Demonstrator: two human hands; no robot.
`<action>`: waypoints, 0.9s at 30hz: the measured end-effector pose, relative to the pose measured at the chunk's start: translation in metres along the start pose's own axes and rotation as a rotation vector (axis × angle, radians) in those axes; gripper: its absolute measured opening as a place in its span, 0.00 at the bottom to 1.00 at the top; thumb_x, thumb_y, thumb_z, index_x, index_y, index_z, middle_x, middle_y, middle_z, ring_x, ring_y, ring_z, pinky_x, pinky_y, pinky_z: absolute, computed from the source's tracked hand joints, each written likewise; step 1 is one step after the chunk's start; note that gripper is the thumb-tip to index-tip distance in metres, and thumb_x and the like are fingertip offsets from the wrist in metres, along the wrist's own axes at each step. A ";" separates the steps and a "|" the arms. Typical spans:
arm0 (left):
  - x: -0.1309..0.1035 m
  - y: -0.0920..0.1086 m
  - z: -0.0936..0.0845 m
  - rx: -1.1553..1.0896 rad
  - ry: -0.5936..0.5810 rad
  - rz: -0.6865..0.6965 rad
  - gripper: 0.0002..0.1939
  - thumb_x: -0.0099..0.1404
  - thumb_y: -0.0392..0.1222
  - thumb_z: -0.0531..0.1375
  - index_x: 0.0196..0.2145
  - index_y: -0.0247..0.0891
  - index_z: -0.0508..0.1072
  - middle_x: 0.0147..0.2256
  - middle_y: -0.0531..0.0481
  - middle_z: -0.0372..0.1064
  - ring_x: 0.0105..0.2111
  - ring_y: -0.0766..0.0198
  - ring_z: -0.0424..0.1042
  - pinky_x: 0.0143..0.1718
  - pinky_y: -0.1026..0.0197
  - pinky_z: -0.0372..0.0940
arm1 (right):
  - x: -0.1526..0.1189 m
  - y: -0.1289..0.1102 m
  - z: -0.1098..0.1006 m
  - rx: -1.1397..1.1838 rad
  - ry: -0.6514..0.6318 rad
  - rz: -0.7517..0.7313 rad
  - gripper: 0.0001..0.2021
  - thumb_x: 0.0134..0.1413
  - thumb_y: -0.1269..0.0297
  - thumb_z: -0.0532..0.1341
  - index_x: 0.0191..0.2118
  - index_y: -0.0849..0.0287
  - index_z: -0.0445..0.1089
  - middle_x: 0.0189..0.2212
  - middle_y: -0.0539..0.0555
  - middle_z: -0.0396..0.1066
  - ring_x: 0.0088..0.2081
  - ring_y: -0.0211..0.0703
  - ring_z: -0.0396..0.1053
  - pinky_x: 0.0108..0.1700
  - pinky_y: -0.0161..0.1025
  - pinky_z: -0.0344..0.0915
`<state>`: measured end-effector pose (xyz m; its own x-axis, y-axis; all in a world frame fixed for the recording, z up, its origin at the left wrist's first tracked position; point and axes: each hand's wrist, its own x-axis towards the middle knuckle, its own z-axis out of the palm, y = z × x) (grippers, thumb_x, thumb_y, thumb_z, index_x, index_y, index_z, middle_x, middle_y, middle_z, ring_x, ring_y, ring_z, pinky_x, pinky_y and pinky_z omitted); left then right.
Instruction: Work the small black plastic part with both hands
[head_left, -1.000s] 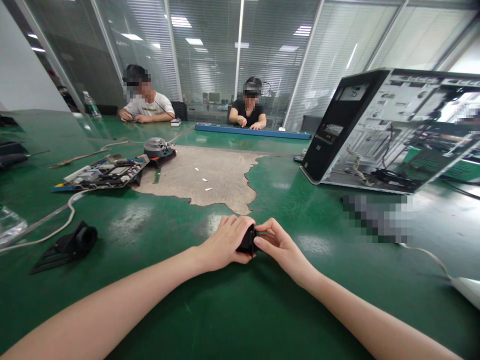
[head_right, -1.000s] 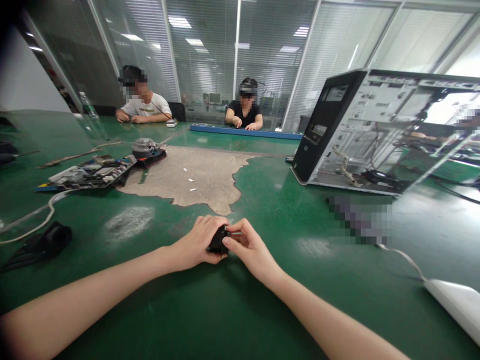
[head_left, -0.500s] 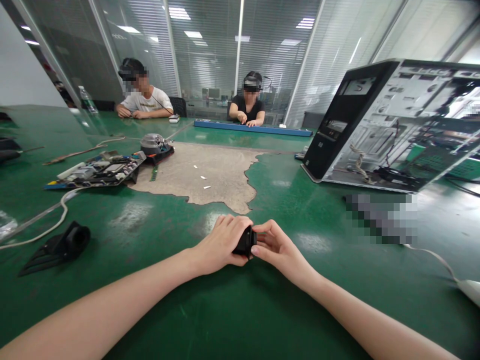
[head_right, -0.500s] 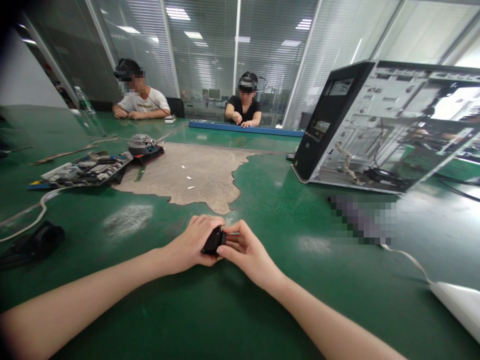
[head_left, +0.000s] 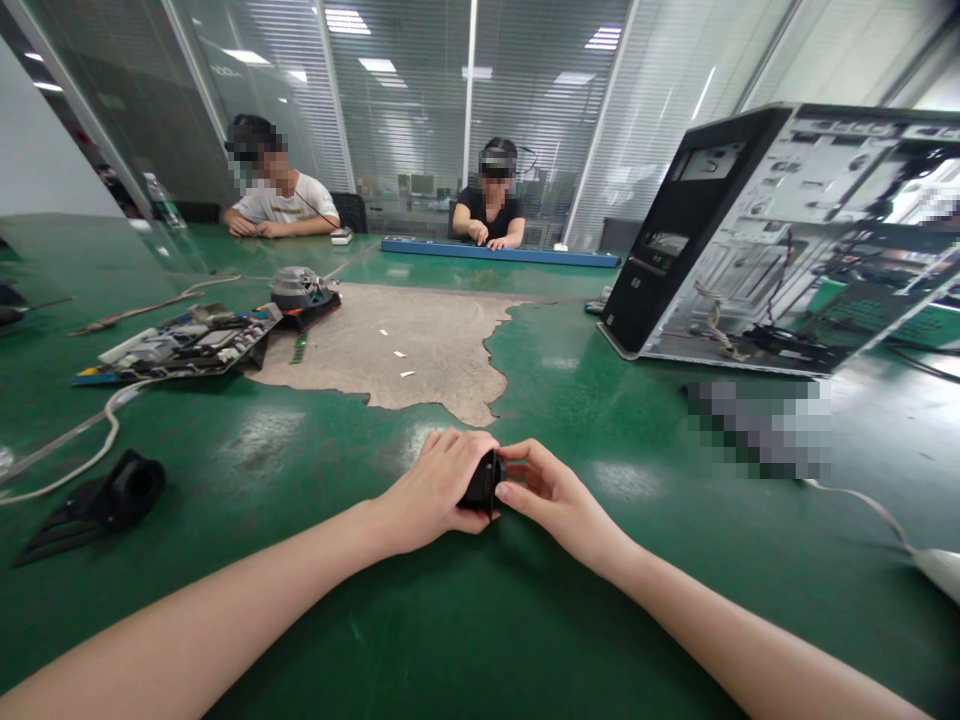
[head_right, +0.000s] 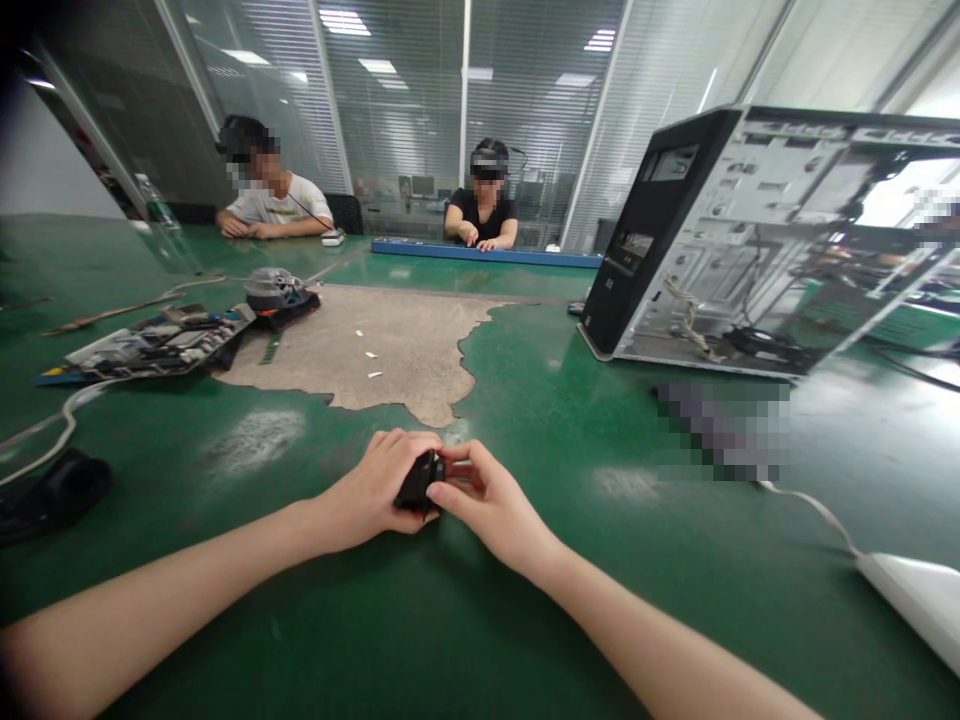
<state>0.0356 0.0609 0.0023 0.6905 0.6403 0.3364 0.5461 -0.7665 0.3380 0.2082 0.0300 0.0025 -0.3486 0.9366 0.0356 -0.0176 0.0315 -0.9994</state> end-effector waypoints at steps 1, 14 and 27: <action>0.000 0.000 0.000 0.000 0.003 0.002 0.29 0.48 0.38 0.61 0.47 0.40 0.53 0.45 0.49 0.60 0.39 0.57 0.59 0.40 0.56 0.51 | 0.000 0.001 0.000 0.016 -0.015 -0.008 0.14 0.45 0.63 0.62 0.37 0.56 0.58 0.35 0.50 0.65 0.40 0.39 0.66 0.44 0.42 0.64; 0.000 -0.001 0.000 -0.015 0.008 0.003 0.29 0.49 0.38 0.60 0.47 0.41 0.52 0.44 0.49 0.61 0.39 0.57 0.59 0.40 0.56 0.52 | 0.000 0.002 0.002 0.028 0.051 -0.022 0.12 0.46 0.61 0.62 0.36 0.56 0.59 0.35 0.50 0.63 0.39 0.38 0.65 0.40 0.39 0.65; -0.001 -0.001 0.001 -0.003 0.005 -0.005 0.30 0.49 0.39 0.61 0.47 0.40 0.52 0.44 0.48 0.60 0.39 0.57 0.59 0.39 0.56 0.52 | -0.002 0.001 0.002 0.118 -0.016 -0.030 0.12 0.45 0.62 0.62 0.32 0.55 0.56 0.34 0.48 0.64 0.37 0.36 0.66 0.38 0.36 0.64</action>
<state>0.0349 0.0604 0.0006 0.6851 0.6446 0.3393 0.5483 -0.7629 0.3424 0.2067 0.0276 0.0013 -0.3609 0.9302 0.0670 -0.1385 0.0176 -0.9902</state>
